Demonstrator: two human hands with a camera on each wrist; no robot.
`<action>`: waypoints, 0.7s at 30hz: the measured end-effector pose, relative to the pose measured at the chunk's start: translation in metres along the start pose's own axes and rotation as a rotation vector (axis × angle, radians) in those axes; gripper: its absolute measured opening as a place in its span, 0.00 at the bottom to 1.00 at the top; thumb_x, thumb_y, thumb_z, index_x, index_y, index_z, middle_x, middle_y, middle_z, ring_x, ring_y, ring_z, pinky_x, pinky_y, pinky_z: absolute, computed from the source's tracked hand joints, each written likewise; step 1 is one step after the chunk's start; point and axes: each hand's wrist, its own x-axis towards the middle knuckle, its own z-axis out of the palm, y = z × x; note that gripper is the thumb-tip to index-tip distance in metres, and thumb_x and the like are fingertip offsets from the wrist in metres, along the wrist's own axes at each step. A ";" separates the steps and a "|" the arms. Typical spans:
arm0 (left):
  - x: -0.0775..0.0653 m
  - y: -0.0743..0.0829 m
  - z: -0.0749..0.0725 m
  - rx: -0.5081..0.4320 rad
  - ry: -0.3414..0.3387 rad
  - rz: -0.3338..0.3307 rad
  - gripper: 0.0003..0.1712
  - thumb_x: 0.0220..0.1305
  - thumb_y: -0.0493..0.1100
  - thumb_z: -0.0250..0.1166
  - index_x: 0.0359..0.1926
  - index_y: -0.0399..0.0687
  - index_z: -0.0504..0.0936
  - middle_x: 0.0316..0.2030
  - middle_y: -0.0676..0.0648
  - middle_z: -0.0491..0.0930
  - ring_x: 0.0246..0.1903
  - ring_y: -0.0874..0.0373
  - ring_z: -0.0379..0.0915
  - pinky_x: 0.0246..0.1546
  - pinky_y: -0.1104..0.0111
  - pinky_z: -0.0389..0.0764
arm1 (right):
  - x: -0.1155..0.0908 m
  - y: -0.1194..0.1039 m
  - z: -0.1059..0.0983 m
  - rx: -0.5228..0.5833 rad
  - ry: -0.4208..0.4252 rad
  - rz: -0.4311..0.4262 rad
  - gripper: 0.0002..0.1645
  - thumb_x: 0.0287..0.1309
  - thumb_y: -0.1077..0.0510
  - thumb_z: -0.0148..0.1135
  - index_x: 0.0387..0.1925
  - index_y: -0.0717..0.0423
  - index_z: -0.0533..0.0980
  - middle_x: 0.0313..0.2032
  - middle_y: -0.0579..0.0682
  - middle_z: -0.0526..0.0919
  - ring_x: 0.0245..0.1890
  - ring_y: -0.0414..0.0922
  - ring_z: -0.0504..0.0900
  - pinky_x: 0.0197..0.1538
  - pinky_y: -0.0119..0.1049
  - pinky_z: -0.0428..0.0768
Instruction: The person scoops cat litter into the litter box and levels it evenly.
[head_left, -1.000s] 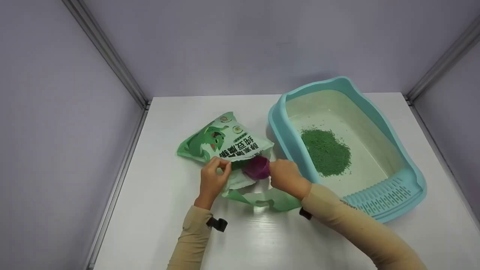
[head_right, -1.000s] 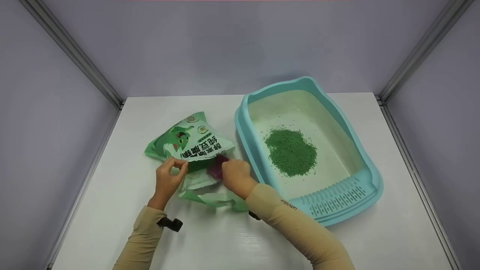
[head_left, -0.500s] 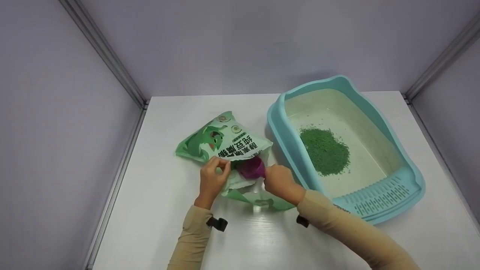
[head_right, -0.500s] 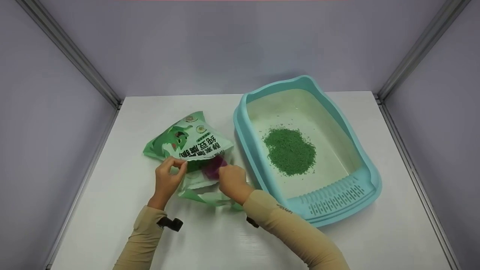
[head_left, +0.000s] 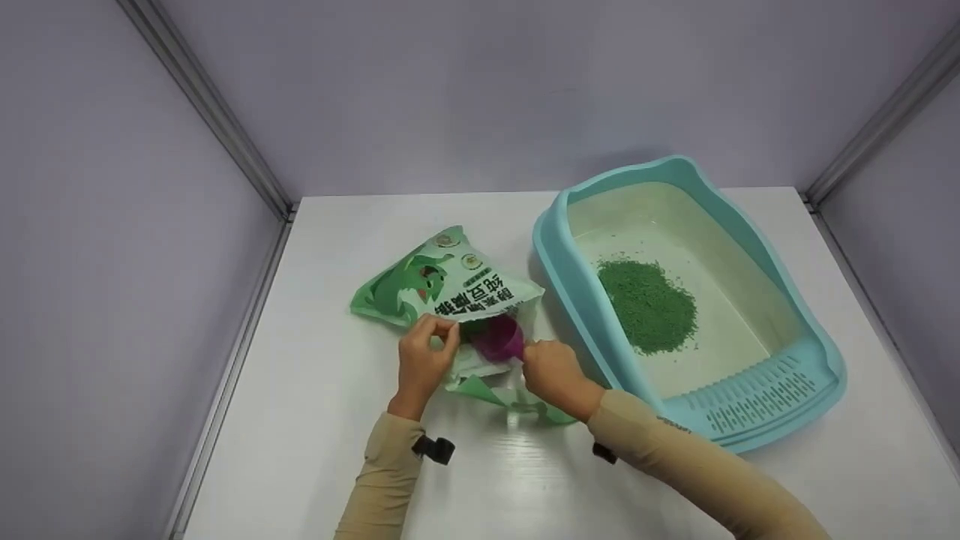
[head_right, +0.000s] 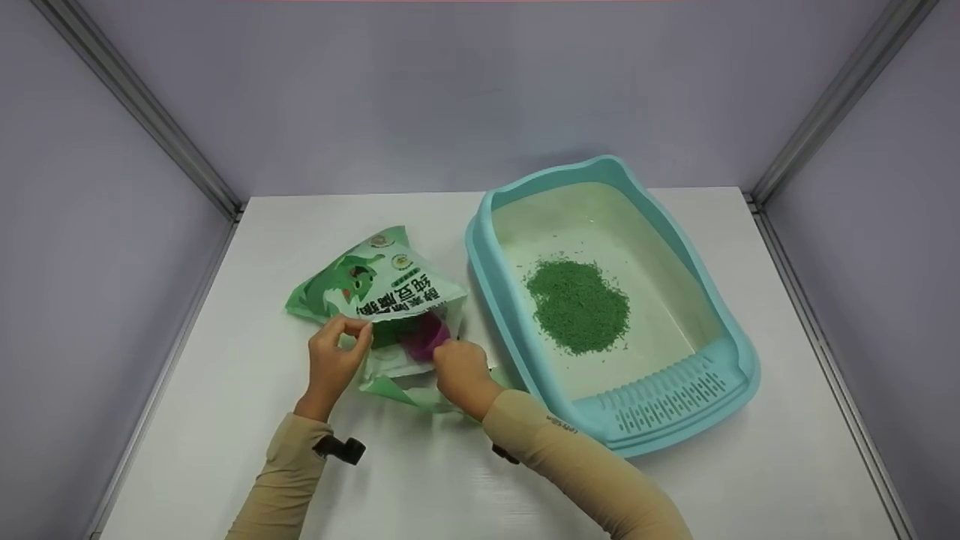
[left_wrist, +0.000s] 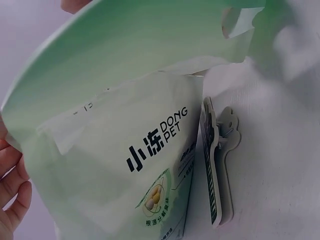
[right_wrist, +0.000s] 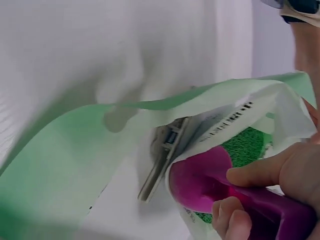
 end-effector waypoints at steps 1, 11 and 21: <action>0.000 0.000 0.000 -0.002 -0.004 -0.004 0.05 0.58 0.33 0.67 0.27 0.43 0.79 0.22 0.47 0.78 0.24 0.58 0.77 0.26 0.61 0.81 | 0.000 0.000 0.001 -0.006 0.015 -0.010 0.12 0.46 0.68 0.64 0.13 0.61 0.73 0.16 0.58 0.79 0.19 0.56 0.80 0.20 0.51 0.79; 0.000 0.000 0.001 -0.007 0.011 0.014 0.06 0.57 0.32 0.67 0.26 0.42 0.79 0.22 0.47 0.78 0.23 0.59 0.77 0.25 0.65 0.80 | 0.004 0.006 0.005 0.249 -0.065 0.125 0.14 0.52 0.60 0.67 0.17 0.62 0.74 0.20 0.61 0.81 0.21 0.58 0.81 0.24 0.53 0.78; 0.000 -0.001 0.004 -0.015 0.017 0.019 0.06 0.57 0.31 0.67 0.26 0.42 0.79 0.21 0.48 0.78 0.22 0.59 0.77 0.25 0.66 0.80 | 0.000 -0.001 0.020 0.002 0.030 0.024 0.07 0.51 0.62 0.66 0.28 0.64 0.77 0.19 0.58 0.80 0.20 0.55 0.80 0.24 0.49 0.79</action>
